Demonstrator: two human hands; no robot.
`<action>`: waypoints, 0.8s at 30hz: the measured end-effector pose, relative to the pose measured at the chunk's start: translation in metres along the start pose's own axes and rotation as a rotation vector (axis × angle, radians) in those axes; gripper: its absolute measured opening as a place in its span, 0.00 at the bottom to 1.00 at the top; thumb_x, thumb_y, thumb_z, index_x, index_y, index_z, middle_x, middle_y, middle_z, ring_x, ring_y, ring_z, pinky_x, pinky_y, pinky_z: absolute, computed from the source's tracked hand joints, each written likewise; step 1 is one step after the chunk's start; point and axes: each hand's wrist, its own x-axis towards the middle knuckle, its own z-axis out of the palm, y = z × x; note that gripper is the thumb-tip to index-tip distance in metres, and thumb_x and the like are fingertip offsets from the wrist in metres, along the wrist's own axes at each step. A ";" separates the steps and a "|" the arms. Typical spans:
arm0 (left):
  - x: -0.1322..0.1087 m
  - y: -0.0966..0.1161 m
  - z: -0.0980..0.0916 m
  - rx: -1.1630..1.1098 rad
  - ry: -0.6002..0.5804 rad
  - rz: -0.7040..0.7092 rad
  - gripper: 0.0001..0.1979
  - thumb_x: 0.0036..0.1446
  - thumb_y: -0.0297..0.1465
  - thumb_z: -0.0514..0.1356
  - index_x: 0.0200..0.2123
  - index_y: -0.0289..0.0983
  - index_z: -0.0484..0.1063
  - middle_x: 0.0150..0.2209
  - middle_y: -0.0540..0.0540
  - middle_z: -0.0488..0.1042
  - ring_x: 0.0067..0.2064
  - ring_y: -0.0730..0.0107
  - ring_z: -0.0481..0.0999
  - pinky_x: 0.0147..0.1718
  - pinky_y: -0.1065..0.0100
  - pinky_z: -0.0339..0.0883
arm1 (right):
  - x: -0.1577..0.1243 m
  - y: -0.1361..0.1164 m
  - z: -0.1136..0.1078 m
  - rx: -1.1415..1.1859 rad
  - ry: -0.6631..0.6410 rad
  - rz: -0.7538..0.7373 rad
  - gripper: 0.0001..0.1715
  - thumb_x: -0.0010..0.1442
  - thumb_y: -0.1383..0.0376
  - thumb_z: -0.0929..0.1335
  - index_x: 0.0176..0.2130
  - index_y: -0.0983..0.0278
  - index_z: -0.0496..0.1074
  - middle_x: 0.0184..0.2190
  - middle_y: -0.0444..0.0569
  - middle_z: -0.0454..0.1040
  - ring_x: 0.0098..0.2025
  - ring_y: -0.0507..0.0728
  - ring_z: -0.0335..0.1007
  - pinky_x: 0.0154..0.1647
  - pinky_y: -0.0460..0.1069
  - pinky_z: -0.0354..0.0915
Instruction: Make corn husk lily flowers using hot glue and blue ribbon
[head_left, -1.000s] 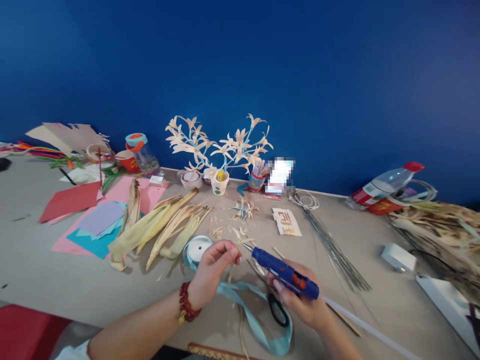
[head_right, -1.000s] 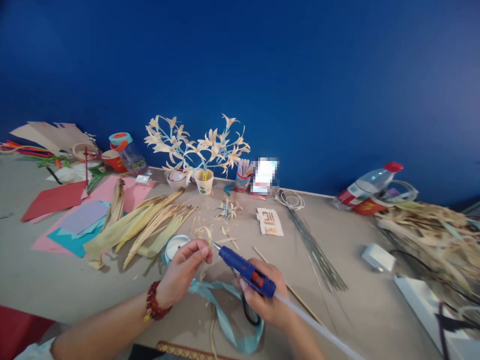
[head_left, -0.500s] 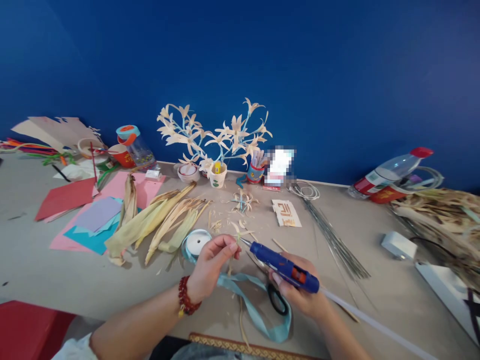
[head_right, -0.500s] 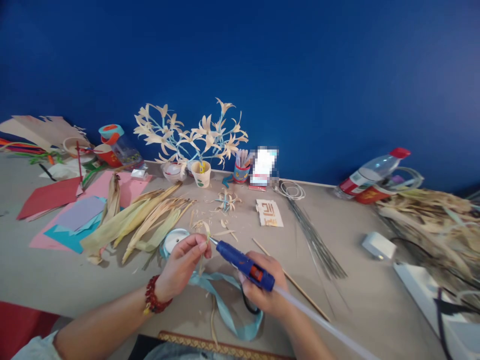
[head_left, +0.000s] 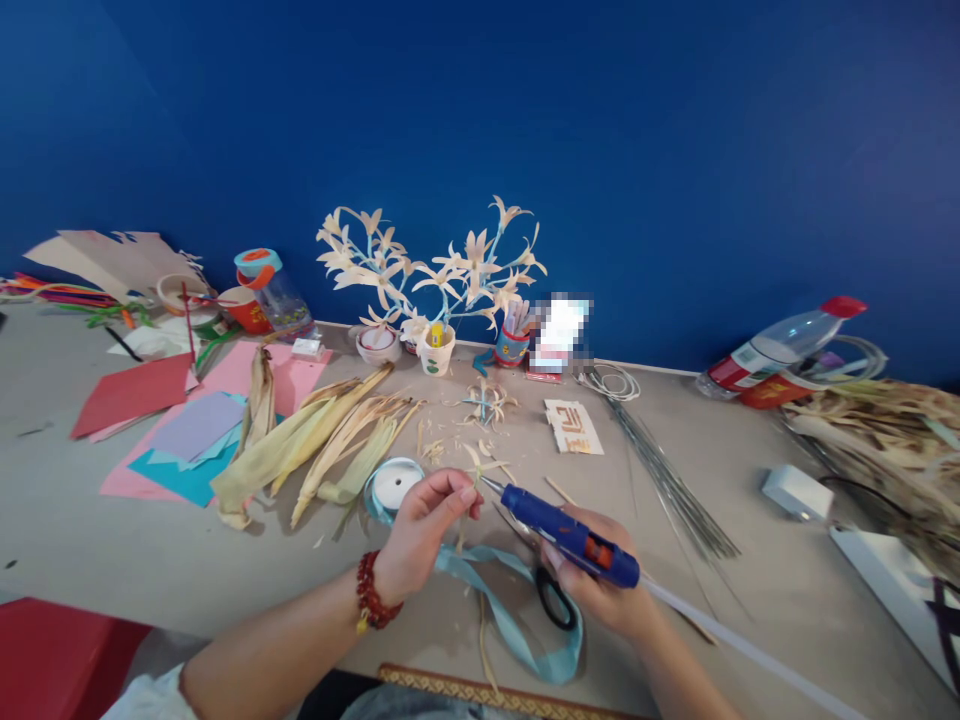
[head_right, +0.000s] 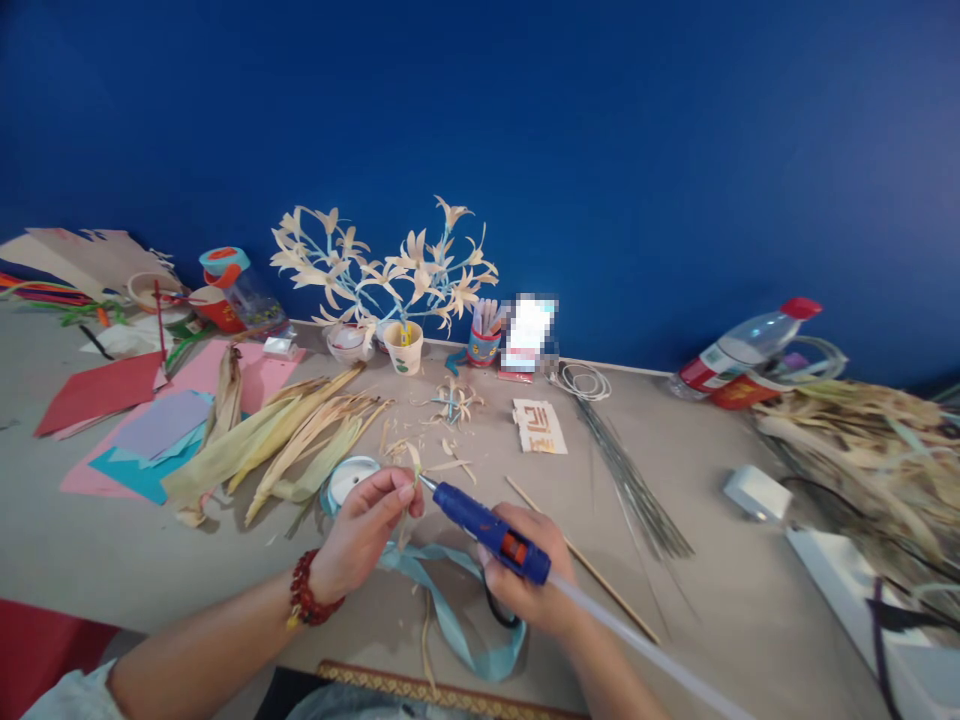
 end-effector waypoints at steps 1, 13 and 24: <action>0.000 0.000 0.000 0.006 0.000 0.001 0.09 0.56 0.35 0.64 0.28 0.37 0.72 0.26 0.49 0.71 0.32 0.71 0.69 0.36 0.69 0.62 | 0.000 0.000 0.000 0.003 -0.002 0.001 0.17 0.62 0.56 0.63 0.25 0.61 0.66 0.20 0.45 0.67 0.22 0.53 0.63 0.24 0.48 0.58; 0.000 -0.001 0.000 -0.008 -0.018 0.009 0.09 0.57 0.35 0.64 0.28 0.37 0.72 0.26 0.50 0.71 0.32 0.72 0.69 0.36 0.69 0.62 | -0.002 0.003 0.001 0.017 -0.005 0.001 0.20 0.62 0.52 0.63 0.25 0.61 0.66 0.20 0.45 0.67 0.23 0.53 0.63 0.25 0.48 0.59; -0.001 0.000 0.000 0.005 -0.010 -0.001 0.10 0.56 0.36 0.64 0.28 0.37 0.72 0.26 0.50 0.71 0.32 0.71 0.69 0.36 0.69 0.61 | -0.001 0.001 0.001 0.020 0.016 0.004 0.20 0.62 0.52 0.63 0.25 0.61 0.65 0.20 0.45 0.67 0.22 0.53 0.63 0.24 0.48 0.59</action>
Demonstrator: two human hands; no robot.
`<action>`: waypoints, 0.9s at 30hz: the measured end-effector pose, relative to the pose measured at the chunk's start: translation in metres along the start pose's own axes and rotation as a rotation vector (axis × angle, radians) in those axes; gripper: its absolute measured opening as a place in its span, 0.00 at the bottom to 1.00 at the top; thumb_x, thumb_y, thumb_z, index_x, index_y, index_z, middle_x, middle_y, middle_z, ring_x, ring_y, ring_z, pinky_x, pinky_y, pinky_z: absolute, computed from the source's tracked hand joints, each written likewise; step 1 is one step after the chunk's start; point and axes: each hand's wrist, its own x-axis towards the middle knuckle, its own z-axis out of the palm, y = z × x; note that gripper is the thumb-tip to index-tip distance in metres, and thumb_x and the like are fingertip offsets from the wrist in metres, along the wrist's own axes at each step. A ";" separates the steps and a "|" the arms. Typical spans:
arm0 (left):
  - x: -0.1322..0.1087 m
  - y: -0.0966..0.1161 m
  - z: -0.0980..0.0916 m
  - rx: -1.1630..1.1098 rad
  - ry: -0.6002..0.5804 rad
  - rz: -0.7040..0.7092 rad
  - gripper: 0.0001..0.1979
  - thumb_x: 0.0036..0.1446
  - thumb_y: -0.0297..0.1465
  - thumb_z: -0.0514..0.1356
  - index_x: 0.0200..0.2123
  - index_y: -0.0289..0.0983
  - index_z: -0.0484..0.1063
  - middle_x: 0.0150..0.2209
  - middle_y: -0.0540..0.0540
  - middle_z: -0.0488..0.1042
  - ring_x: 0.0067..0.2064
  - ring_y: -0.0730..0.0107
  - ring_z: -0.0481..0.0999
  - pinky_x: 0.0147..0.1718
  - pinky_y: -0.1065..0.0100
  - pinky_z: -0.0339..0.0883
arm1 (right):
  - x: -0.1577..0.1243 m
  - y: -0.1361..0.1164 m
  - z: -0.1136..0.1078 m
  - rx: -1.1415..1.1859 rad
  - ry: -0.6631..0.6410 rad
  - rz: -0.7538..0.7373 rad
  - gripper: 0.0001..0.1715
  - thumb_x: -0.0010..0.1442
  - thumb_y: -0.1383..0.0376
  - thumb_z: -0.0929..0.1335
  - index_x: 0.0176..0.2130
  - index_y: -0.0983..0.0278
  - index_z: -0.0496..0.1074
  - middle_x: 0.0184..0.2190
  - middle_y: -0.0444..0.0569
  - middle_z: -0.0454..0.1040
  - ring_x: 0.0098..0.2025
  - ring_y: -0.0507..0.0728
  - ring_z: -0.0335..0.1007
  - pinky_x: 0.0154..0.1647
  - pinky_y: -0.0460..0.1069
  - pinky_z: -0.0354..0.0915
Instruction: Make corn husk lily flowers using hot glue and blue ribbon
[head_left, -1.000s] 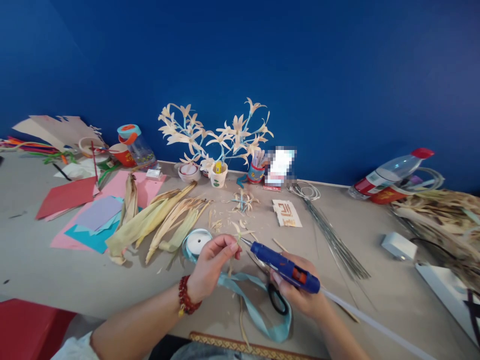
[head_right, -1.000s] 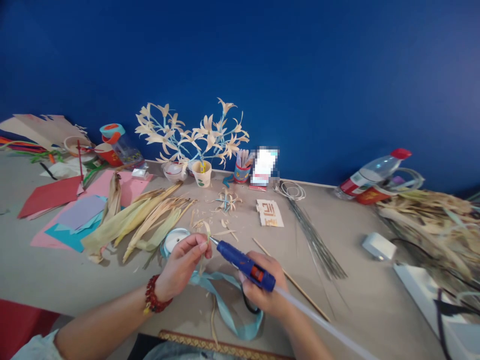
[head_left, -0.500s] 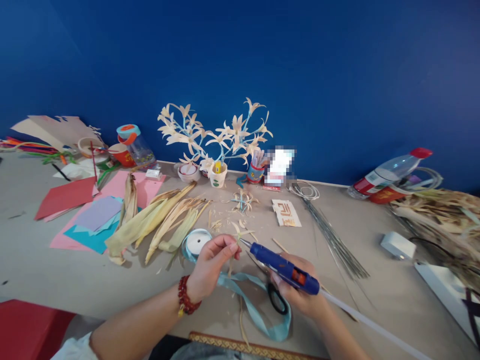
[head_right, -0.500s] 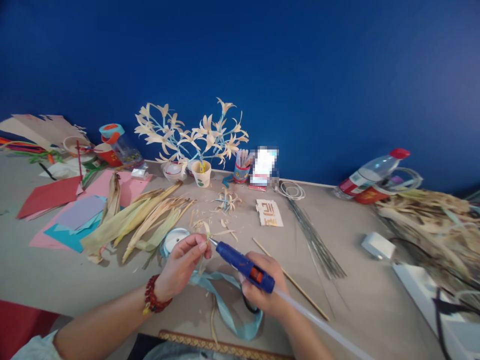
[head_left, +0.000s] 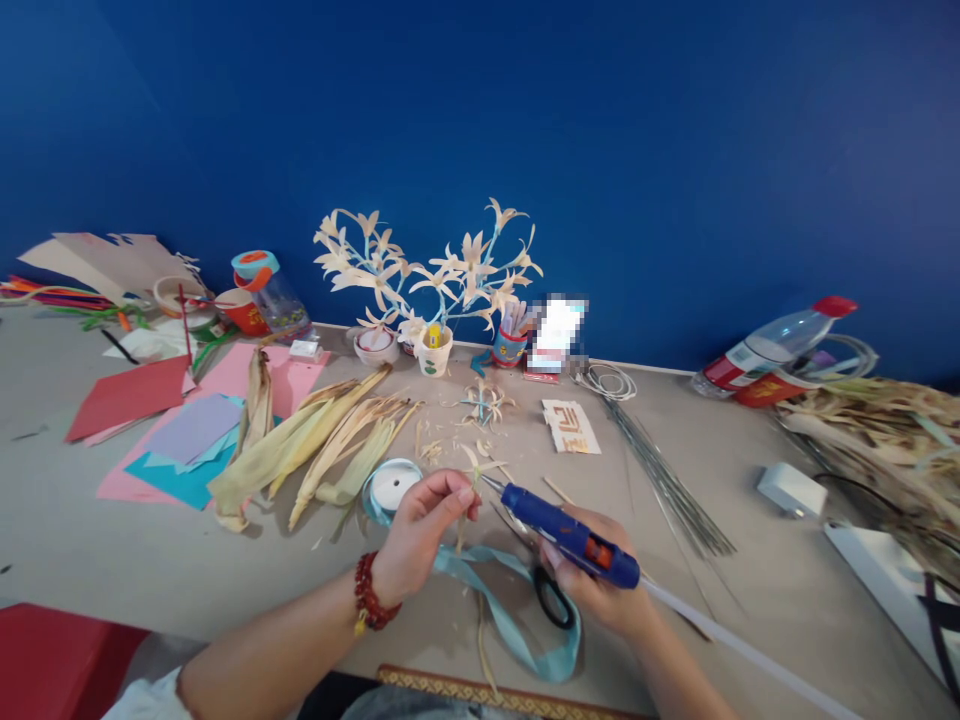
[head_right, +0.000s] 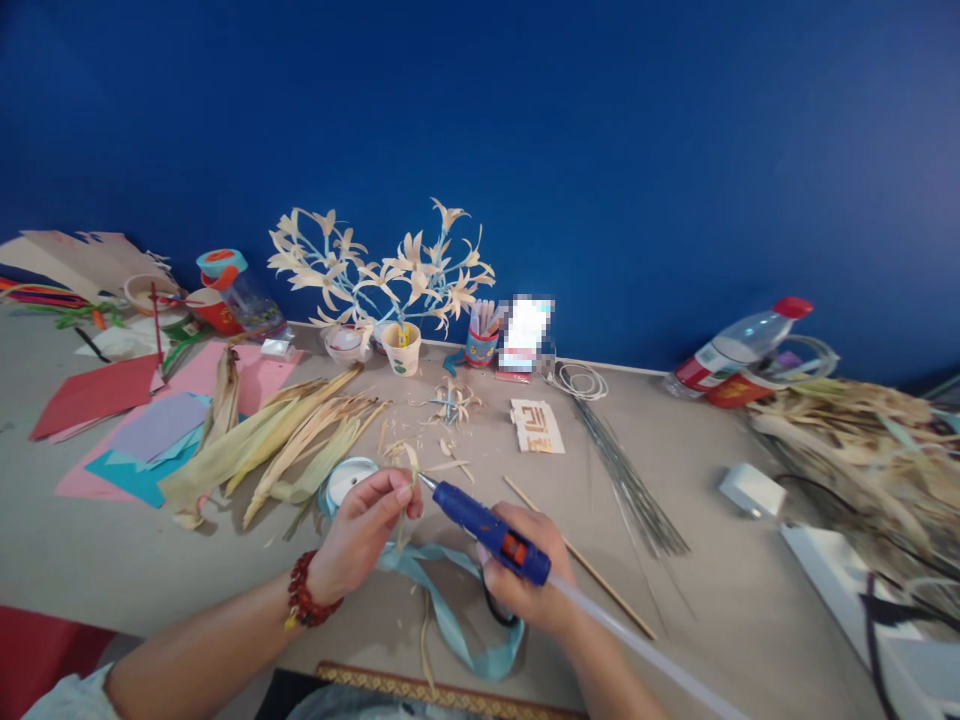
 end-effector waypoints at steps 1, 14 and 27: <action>0.000 0.000 0.000 0.002 0.001 0.001 0.10 0.56 0.36 0.64 0.27 0.37 0.72 0.26 0.50 0.71 0.32 0.71 0.69 0.36 0.69 0.61 | 0.000 0.000 0.000 0.007 -0.004 -0.002 0.20 0.63 0.52 0.63 0.25 0.61 0.65 0.20 0.45 0.67 0.22 0.53 0.63 0.24 0.48 0.59; 0.000 0.002 0.001 -0.019 -0.005 0.008 0.09 0.56 0.35 0.64 0.27 0.37 0.72 0.26 0.50 0.70 0.31 0.71 0.68 0.35 0.69 0.61 | 0.000 0.000 0.000 0.009 -0.011 -0.021 0.19 0.63 0.53 0.63 0.26 0.61 0.65 0.20 0.44 0.67 0.22 0.53 0.63 0.24 0.48 0.58; 0.000 0.002 0.002 -0.040 -0.022 0.011 0.09 0.56 0.34 0.64 0.27 0.37 0.72 0.26 0.50 0.69 0.31 0.72 0.68 0.35 0.69 0.61 | -0.001 0.000 0.001 -0.005 0.004 -0.032 0.20 0.63 0.51 0.62 0.26 0.60 0.65 0.20 0.44 0.67 0.22 0.53 0.63 0.24 0.48 0.58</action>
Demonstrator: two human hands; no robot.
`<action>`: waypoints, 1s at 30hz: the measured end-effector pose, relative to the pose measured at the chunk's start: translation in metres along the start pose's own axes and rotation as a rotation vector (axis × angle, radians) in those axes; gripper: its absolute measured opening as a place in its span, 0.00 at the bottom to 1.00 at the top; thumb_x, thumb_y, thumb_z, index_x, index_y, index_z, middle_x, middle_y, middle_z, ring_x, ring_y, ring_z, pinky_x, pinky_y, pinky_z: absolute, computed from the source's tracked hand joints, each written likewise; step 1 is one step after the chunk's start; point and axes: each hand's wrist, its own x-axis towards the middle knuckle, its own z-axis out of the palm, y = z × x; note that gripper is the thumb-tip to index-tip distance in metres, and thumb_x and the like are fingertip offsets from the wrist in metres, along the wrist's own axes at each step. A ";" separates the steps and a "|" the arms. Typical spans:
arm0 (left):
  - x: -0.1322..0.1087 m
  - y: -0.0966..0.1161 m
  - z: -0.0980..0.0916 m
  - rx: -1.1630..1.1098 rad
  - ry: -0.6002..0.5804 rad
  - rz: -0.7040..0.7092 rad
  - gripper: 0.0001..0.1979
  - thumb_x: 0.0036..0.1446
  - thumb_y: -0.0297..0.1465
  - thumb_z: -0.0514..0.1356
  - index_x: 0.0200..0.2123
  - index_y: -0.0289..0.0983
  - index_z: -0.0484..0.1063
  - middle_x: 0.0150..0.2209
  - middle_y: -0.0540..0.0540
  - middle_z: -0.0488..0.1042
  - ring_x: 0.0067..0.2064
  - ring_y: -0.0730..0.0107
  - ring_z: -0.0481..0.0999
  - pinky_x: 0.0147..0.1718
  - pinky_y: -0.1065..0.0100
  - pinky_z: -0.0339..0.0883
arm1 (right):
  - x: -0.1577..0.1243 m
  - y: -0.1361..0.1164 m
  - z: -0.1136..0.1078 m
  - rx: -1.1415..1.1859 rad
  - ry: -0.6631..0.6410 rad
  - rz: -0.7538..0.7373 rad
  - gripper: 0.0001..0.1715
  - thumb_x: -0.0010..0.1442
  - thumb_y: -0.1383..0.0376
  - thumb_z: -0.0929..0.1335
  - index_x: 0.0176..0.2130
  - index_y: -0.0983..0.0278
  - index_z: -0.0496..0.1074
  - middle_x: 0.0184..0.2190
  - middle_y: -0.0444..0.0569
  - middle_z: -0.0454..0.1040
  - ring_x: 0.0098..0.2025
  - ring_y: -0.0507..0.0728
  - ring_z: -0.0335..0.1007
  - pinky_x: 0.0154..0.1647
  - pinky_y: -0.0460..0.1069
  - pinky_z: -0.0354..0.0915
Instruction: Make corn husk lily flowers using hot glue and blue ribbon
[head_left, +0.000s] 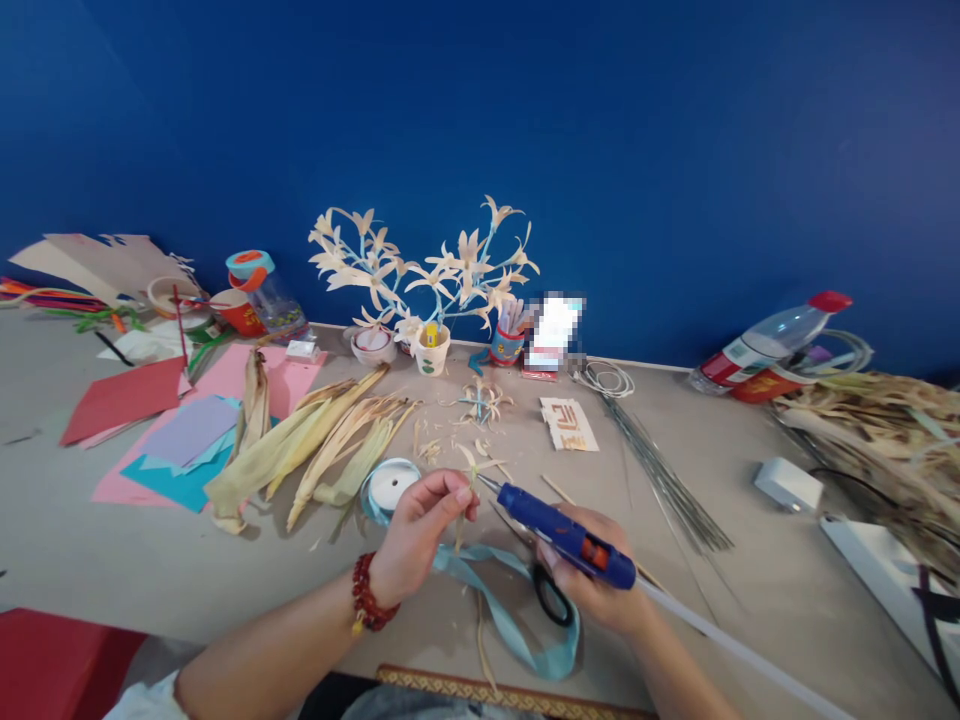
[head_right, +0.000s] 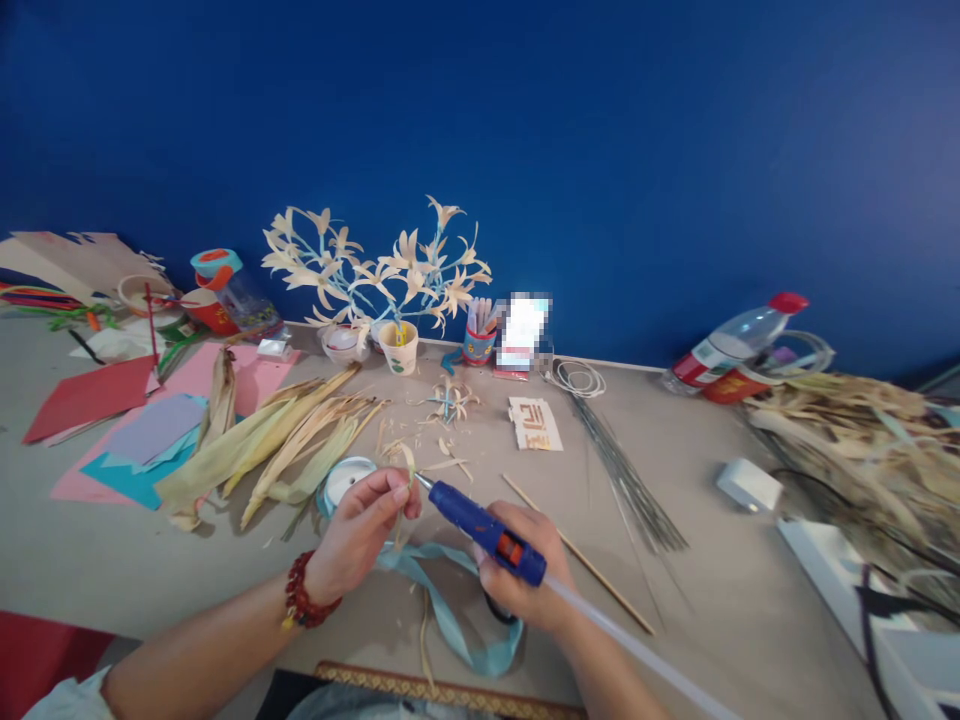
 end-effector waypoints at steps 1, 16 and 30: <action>0.000 0.000 0.000 -0.003 0.001 0.000 0.09 0.56 0.34 0.64 0.27 0.37 0.72 0.26 0.50 0.69 0.31 0.72 0.68 0.35 0.69 0.61 | 0.000 0.000 0.001 -0.002 -0.001 -0.001 0.20 0.63 0.51 0.62 0.26 0.60 0.65 0.20 0.44 0.67 0.22 0.53 0.63 0.24 0.48 0.58; -0.001 0.002 0.002 -0.039 0.011 -0.017 0.09 0.55 0.34 0.65 0.27 0.36 0.72 0.25 0.50 0.69 0.31 0.72 0.68 0.34 0.70 0.62 | -0.005 0.004 0.005 -0.008 -0.012 0.013 0.14 0.61 0.56 0.63 0.28 0.61 0.65 0.21 0.43 0.67 0.23 0.52 0.64 0.25 0.47 0.57; -0.005 -0.006 0.000 -0.052 -0.016 -0.133 0.10 0.55 0.35 0.66 0.27 0.36 0.73 0.26 0.50 0.71 0.30 0.74 0.68 0.34 0.72 0.60 | 0.002 0.024 -0.037 -0.879 -0.167 0.347 0.07 0.59 0.63 0.63 0.40 0.60 0.66 0.36 0.49 0.77 0.26 0.56 0.72 0.24 0.47 0.54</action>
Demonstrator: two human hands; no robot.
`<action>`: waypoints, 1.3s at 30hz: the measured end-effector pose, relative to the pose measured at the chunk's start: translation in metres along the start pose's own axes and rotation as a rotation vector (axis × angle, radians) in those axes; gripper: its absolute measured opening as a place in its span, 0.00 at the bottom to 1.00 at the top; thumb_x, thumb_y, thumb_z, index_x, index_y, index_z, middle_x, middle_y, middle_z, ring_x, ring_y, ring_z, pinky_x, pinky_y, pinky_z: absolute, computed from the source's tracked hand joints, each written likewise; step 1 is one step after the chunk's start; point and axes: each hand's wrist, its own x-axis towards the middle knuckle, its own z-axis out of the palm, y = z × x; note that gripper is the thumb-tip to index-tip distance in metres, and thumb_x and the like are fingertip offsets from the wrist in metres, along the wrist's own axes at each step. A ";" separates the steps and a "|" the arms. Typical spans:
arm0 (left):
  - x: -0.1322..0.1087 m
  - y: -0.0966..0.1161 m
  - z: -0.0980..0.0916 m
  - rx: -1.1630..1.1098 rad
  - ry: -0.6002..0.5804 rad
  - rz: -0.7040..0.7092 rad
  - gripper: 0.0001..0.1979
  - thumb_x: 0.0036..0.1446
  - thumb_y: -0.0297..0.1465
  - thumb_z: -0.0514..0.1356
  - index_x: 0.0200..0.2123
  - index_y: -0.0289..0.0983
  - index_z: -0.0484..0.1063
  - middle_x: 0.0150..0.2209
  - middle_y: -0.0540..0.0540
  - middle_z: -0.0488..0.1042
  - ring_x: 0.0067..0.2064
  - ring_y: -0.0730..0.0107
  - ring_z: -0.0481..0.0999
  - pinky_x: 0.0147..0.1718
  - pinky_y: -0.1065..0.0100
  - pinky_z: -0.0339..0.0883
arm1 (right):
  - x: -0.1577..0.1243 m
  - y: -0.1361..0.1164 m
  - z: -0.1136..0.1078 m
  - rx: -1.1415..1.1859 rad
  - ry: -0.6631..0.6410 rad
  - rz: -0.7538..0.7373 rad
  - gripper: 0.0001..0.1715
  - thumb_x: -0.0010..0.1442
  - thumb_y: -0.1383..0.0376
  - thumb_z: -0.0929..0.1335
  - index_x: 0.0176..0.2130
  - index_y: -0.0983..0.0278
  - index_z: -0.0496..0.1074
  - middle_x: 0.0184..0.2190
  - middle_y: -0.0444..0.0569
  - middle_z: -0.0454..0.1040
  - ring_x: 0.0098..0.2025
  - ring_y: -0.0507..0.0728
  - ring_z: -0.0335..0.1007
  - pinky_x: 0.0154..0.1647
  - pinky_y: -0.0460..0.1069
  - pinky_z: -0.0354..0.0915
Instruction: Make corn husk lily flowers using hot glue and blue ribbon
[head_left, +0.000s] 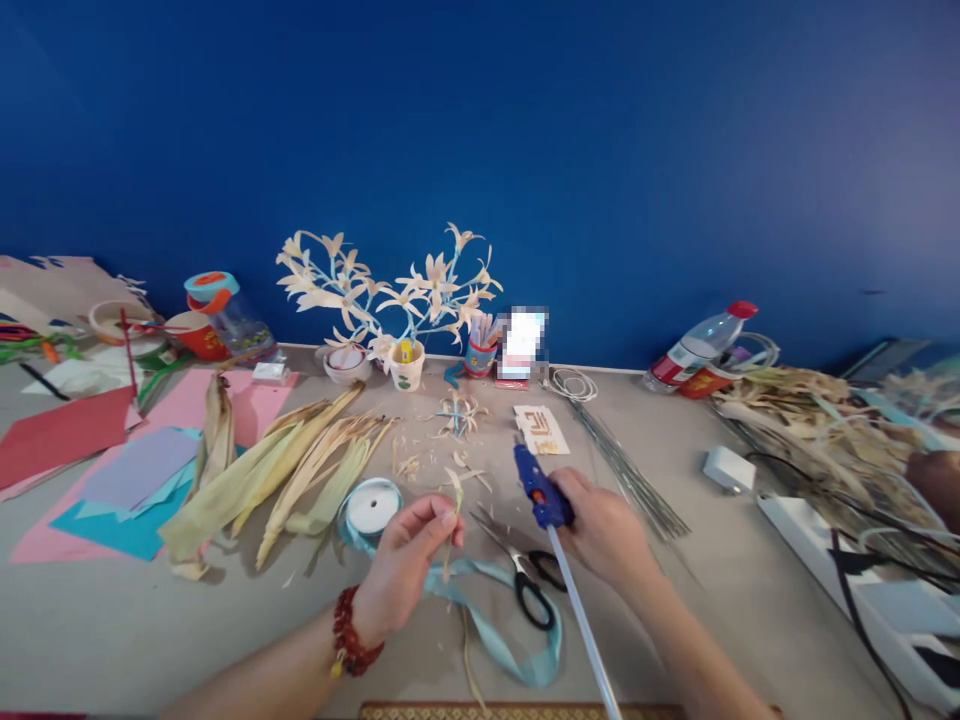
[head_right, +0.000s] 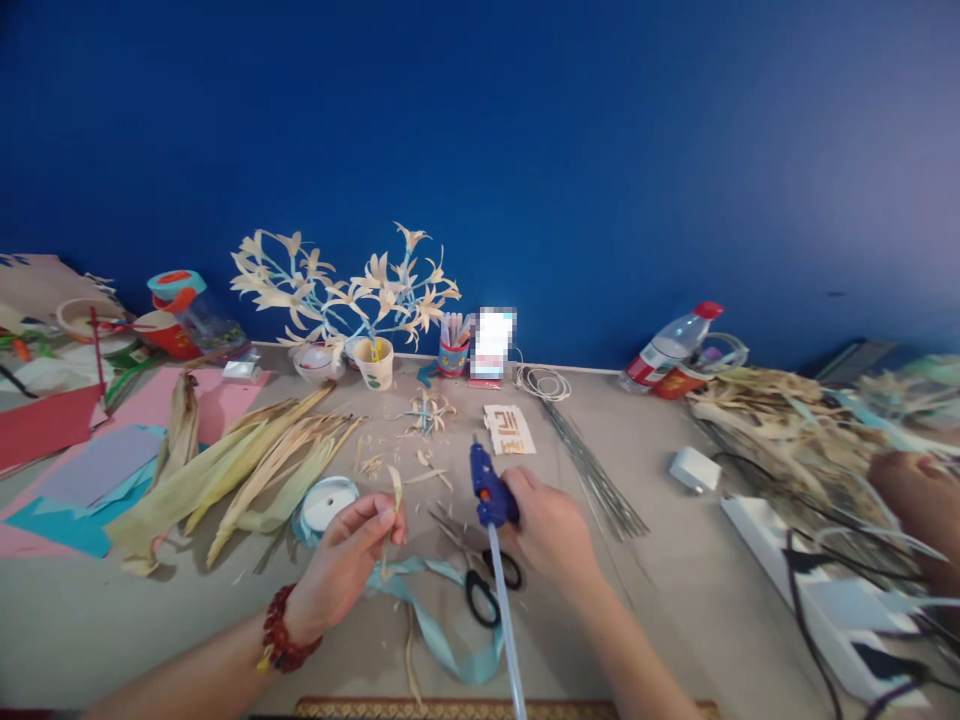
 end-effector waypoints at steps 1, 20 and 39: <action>-0.001 -0.002 0.000 -0.009 -0.003 -0.024 0.10 0.55 0.35 0.66 0.28 0.36 0.72 0.26 0.50 0.71 0.30 0.74 0.68 0.33 0.72 0.60 | 0.003 0.009 0.000 -0.057 -0.016 0.032 0.08 0.59 0.63 0.64 0.41 0.60 0.66 0.39 0.50 0.77 0.27 0.56 0.73 0.23 0.47 0.53; 0.010 0.007 -0.009 -0.072 0.091 0.169 0.08 0.57 0.32 0.64 0.27 0.37 0.72 0.26 0.51 0.71 0.31 0.75 0.68 0.36 0.73 0.62 | 0.087 -0.013 -0.007 0.314 -0.108 -0.274 0.12 0.61 0.64 0.66 0.45 0.61 0.73 0.38 0.49 0.76 0.35 0.55 0.71 0.35 0.48 0.62; 0.007 0.003 -0.004 -0.201 0.038 0.015 0.08 0.56 0.32 0.65 0.27 0.35 0.73 0.26 0.50 0.72 0.29 0.76 0.68 0.33 0.73 0.63 | 0.061 -0.063 -0.002 1.070 0.072 -0.140 0.09 0.60 0.60 0.70 0.36 0.64 0.71 0.28 0.45 0.75 0.28 0.53 0.71 0.29 0.47 0.69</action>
